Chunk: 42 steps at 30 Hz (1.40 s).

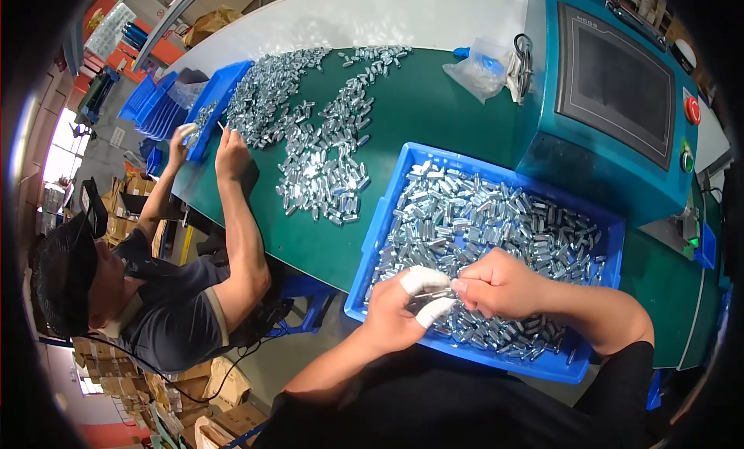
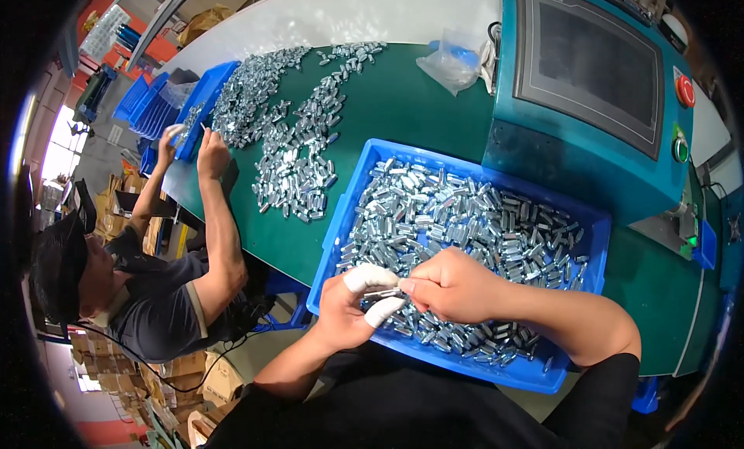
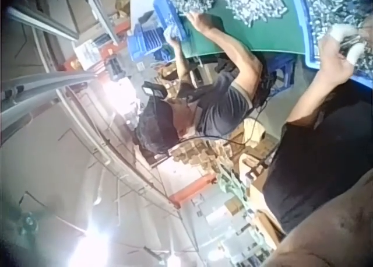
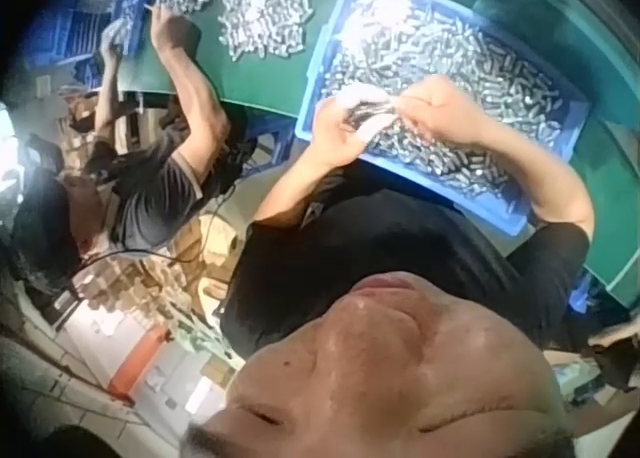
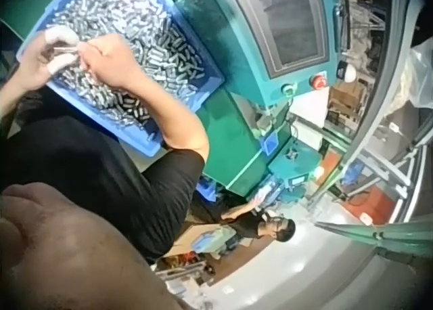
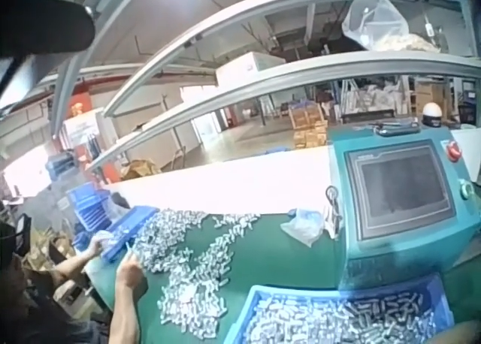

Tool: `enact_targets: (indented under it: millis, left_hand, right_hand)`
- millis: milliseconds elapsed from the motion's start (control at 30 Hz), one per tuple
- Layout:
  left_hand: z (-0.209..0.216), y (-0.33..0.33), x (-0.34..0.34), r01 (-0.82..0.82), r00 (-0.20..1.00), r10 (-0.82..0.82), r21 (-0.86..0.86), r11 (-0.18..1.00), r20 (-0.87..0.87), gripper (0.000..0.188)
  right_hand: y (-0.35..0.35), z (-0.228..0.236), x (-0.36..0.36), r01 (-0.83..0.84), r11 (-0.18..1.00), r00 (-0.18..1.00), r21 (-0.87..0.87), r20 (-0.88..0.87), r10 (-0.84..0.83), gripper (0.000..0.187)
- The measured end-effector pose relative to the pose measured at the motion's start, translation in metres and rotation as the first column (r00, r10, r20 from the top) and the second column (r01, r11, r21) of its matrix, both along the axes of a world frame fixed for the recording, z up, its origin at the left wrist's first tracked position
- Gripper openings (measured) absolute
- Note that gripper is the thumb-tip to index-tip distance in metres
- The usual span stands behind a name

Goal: Sorting and inspecting small metal components from a blue bin on a factory production floor.

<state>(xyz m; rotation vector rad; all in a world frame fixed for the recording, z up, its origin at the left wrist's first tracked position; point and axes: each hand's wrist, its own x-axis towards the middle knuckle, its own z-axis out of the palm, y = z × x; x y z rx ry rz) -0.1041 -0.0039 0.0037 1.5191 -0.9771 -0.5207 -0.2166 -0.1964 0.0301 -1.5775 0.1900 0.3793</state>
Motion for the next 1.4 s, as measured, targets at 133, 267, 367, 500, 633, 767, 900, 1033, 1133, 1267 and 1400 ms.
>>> enact_targets:
  millis: [133,267,367,500,633,767,900,1033,1133,1267,1400]
  left_hand:
    - [0.007,-0.004,0.004,0.100,0.957,-0.105,0.031,0.994,0.271,0.016]
    - [0.001,0.001,0.012,-0.076,0.997,0.076,0.051,0.996,-0.005,0.006]
    - [0.003,-0.002,0.028,-0.136,0.982,0.108,0.187,0.973,0.156,0.011]
    - [0.009,-0.013,0.042,-0.158,0.974,0.126,0.164,0.974,0.186,0.024]
    - [-0.012,0.007,0.090,-0.407,0.809,0.316,0.085,0.909,0.497,0.026]
    - [-0.030,0.022,0.120,-0.496,0.501,0.182,0.108,0.862,0.846,0.027]
    - [-0.036,0.022,0.120,-0.512,0.489,0.140,0.153,0.845,0.861,0.023]
    - [-0.032,0.022,0.118,-0.469,0.489,0.094,0.171,0.866,0.867,0.023]
    - [-0.032,0.028,0.119,-0.399,0.466,0.020,0.190,0.897,0.884,0.027]
    - [-0.030,0.028,0.111,-0.418,0.532,0.118,0.139,0.898,0.838,0.026]
    - [0.001,0.021,0.086,-0.278,0.911,0.233,0.091,0.956,0.340,0.015]
  right_hand:
    - [-0.011,-0.005,-0.005,0.042,0.885,0.853,-0.464,0.477,0.210,0.039]
    - [-0.027,0.022,-0.004,0.070,0.883,0.851,-0.464,0.490,0.190,0.034]
    - [-0.032,0.031,-0.004,0.215,0.939,0.912,-0.270,0.399,-0.094,0.036]
    - [-0.028,0.015,-0.002,0.236,0.896,0.883,-0.375,0.469,-0.036,0.035]
    - [-0.026,0.013,-0.002,0.219,0.890,0.855,-0.400,0.518,0.023,0.035]
    - [-0.024,0.011,0.000,0.191,0.882,0.858,-0.431,0.510,0.063,0.034]
    - [-0.022,0.003,0.000,0.211,0.878,0.852,-0.430,0.521,0.050,0.034]
    - [-0.019,0.001,0.001,0.165,0.880,0.864,-0.444,0.496,0.088,0.036]
    - [-0.017,0.001,0.003,0.146,0.897,0.866,-0.417,0.493,0.088,0.036]
    - [-0.013,0.000,0.003,0.144,0.931,0.873,-0.335,0.486,0.040,0.034]
    - [-0.013,0.005,0.001,0.174,0.926,0.878,-0.336,0.478,0.008,0.034]
